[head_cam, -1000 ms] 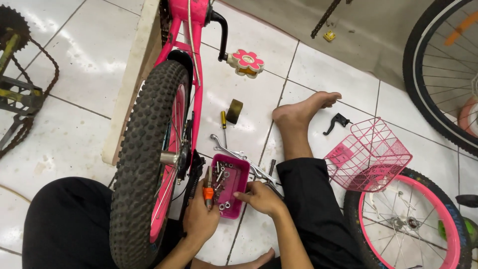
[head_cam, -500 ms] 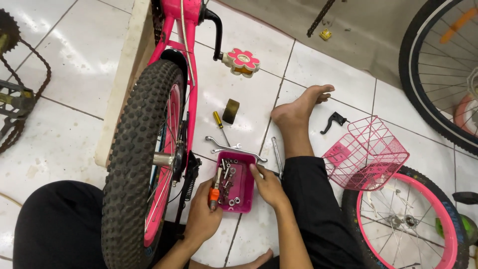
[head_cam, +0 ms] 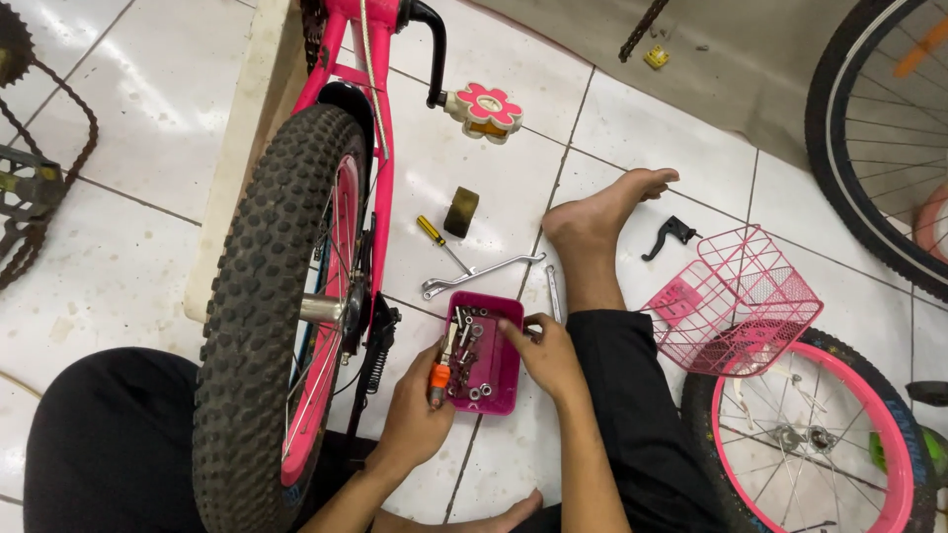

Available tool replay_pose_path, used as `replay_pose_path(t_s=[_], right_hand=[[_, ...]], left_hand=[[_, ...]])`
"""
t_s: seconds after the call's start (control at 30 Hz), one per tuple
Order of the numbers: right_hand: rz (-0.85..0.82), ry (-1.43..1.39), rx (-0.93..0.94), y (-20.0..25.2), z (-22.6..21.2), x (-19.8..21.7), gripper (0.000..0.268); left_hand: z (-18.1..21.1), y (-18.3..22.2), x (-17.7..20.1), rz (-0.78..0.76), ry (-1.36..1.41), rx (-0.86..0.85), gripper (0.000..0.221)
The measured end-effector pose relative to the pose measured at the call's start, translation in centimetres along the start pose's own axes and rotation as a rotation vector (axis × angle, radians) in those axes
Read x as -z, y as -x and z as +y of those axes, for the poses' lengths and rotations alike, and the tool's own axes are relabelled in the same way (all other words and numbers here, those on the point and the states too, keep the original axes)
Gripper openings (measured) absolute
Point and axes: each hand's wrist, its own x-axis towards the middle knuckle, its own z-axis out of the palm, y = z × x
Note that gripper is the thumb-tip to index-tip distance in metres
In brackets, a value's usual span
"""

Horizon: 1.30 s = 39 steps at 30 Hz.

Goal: The person is repairing or assembling a pink bicycle by tightening bolts on the rear wheel assembly using pliers and a wrench.

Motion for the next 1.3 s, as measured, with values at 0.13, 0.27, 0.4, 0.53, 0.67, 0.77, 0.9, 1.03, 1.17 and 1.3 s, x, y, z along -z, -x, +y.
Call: replay_pose_path(t_s=[0.13, 0.27, 0.4, 0.53, 0.67, 0.77, 0.9, 1.03, 1.17, 1.3], right_hand=[[-0.089, 0.222, -0.107, 0.7, 1.0, -0.4, 0.042], [-0.027, 0.212, -0.132, 1.6, -0.6, 0.4, 0.036], [0.118, 0.009, 0.04, 2.1, -1.2, 1.2, 0.019], [0.013, -0.257, 0.092, 2.3, -1.5, 0.2, 0.023], [-0.078, -0.147, 0.119, 2.1, -1.3, -0.8, 0.043], [-0.091, -0.19, 0.109, 2.4, -1.6, 0.1, 0.052], [-0.211, -0.311, 0.154, 3.2, -1.5, 1.7, 0.026], [-0.432, -0.396, 0.029, 5.3, -1.9, 1.4, 0.021], [-0.444, -0.376, 0.071, 6.8, -3.0, 1.8, 0.022], [-0.408, -0.494, 0.109, 7.0, -2.4, 0.6, 0.015]], left_hand=[[1.0, -0.1, -0.8, -0.002, 0.022, 0.007, 0.078], [1.5, -0.1, -0.9, -0.056, -0.018, 0.046, 0.074], [1.2, -0.1, -0.8, -0.053, 0.021, 0.083, 0.062], [1.0, 0.1, -0.3, -0.05, 0.099, 0.095, 0.069], [0.8, 0.1, -0.3, -0.07, 0.189, 0.217, 0.076], [1.2, 0.1, -0.4, -0.08, 0.218, 0.235, 0.081], [3.3, -0.1, 0.1, -0.145, 0.302, 0.274, 0.08], [1.9, -0.8, -0.8, -0.197, 0.571, 0.312, 0.079], [2.5, -1.4, -1.5, -0.238, 0.836, 0.29, 0.072], [2.6, -2.0, -2.3, -0.144, 0.659, 0.364, 0.044]])
